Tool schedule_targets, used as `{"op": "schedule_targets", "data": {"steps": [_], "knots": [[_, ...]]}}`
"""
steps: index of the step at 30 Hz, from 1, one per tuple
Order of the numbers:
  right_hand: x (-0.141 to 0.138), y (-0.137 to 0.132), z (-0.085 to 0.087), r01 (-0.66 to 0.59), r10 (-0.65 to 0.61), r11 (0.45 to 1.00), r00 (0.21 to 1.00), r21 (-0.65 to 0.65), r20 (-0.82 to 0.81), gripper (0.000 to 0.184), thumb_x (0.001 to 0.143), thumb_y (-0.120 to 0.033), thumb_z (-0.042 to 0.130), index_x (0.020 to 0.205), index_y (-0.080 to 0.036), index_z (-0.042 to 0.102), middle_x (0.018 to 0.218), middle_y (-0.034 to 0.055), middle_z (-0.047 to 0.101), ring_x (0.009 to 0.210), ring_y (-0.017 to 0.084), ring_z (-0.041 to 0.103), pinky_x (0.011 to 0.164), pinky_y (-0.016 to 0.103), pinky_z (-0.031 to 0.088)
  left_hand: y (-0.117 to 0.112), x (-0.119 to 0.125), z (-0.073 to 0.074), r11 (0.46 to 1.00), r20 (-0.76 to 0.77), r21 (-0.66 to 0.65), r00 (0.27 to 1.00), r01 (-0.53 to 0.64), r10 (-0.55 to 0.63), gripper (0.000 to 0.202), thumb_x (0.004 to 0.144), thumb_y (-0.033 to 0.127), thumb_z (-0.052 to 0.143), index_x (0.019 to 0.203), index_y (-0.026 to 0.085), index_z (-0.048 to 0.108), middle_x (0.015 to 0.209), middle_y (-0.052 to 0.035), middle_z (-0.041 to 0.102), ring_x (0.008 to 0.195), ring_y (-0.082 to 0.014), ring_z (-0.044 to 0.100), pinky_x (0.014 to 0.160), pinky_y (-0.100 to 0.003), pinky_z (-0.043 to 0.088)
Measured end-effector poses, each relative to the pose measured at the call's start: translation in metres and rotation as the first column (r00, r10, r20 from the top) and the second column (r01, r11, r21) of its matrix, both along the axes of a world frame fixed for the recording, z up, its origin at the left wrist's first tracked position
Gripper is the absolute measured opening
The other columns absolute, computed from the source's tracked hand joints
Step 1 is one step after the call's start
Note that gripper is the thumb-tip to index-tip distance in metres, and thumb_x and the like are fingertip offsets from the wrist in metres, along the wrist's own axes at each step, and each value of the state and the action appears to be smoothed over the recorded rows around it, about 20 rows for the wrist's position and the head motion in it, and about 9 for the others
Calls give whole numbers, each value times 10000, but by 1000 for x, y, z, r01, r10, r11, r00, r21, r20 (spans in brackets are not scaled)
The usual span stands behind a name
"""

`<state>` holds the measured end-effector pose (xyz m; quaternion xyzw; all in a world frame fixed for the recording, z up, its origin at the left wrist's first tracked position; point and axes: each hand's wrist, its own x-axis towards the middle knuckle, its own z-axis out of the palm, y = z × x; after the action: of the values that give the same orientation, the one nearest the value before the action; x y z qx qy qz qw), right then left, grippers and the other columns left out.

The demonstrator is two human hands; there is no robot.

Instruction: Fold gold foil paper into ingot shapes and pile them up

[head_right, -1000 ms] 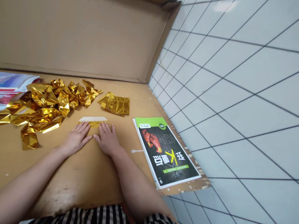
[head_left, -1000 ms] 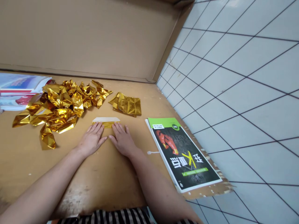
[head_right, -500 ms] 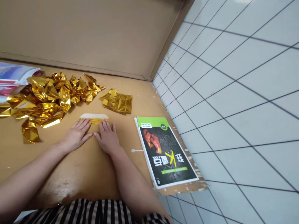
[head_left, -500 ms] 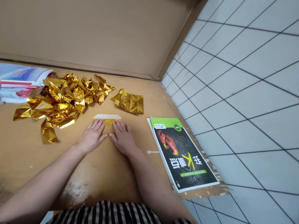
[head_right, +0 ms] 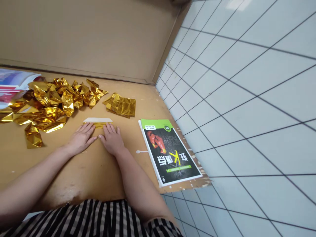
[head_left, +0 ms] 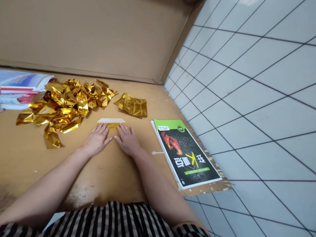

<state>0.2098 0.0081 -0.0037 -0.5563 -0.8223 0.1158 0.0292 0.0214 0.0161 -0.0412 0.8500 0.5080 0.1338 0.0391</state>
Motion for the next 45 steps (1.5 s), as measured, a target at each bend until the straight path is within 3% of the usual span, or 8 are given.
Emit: {"op": "schedule_targets", "data": {"steps": [12,22,29,34,40,45], "knots": [[-6,5,5,27,-27,1000,1000,-1,-10,542,1009,-368,334,1488,-124,405,1582,166,339,1492,225,264,1199,495,206,0,3,13,999,-5,-46,1000,-6,6,544,979,492,401,1369,140,542,1506,-166,465,1417,-305,402,1147,-481,371],[-1,8,-3,-25,26,998,1000,57,-7,555,1004,-375,288,1489,-132,406,1564,172,374,1476,250,304,1176,530,241,3,5,7,998,38,-50,999,31,-29,536,989,458,387,1372,111,531,1524,-192,428,1458,-306,327,1167,-505,333],[-8,5,1,8,-12,998,998,62,63,573,1005,-386,299,1496,-104,389,1549,202,391,1462,284,329,1170,564,242,2,8,9,995,23,-82,998,53,-51,545,1005,444,337,1382,94,518,1502,-190,461,1438,-287,371,1161,-478,345],[-13,0,11,-25,16,994,996,102,93,551,1002,-370,312,1475,-115,431,1575,198,341,1487,309,265,1178,604,185,2,6,13,993,11,-102,998,62,-61,548,1006,430,333,1404,86,488,1504,-196,456,1441,-291,364,1161,-479,342],[-21,4,29,-128,130,991,991,-45,44,622,1016,-415,251,1521,-62,331,1592,197,296,1503,263,225,1215,503,165,8,6,19,981,-9,-166,994,104,-107,572,977,387,389,1466,91,399,1513,-193,443,1434,-296,376,1159,-471,346],[-19,12,15,-160,160,985,987,-66,-6,681,1011,-489,247,1523,-45,319,1576,204,327,1495,257,251,1209,466,213,9,4,21,973,-38,-194,990,122,-132,607,962,399,420,1485,94,370,1537,-193,407,1449,-295,348,1163,-453,340]]}}
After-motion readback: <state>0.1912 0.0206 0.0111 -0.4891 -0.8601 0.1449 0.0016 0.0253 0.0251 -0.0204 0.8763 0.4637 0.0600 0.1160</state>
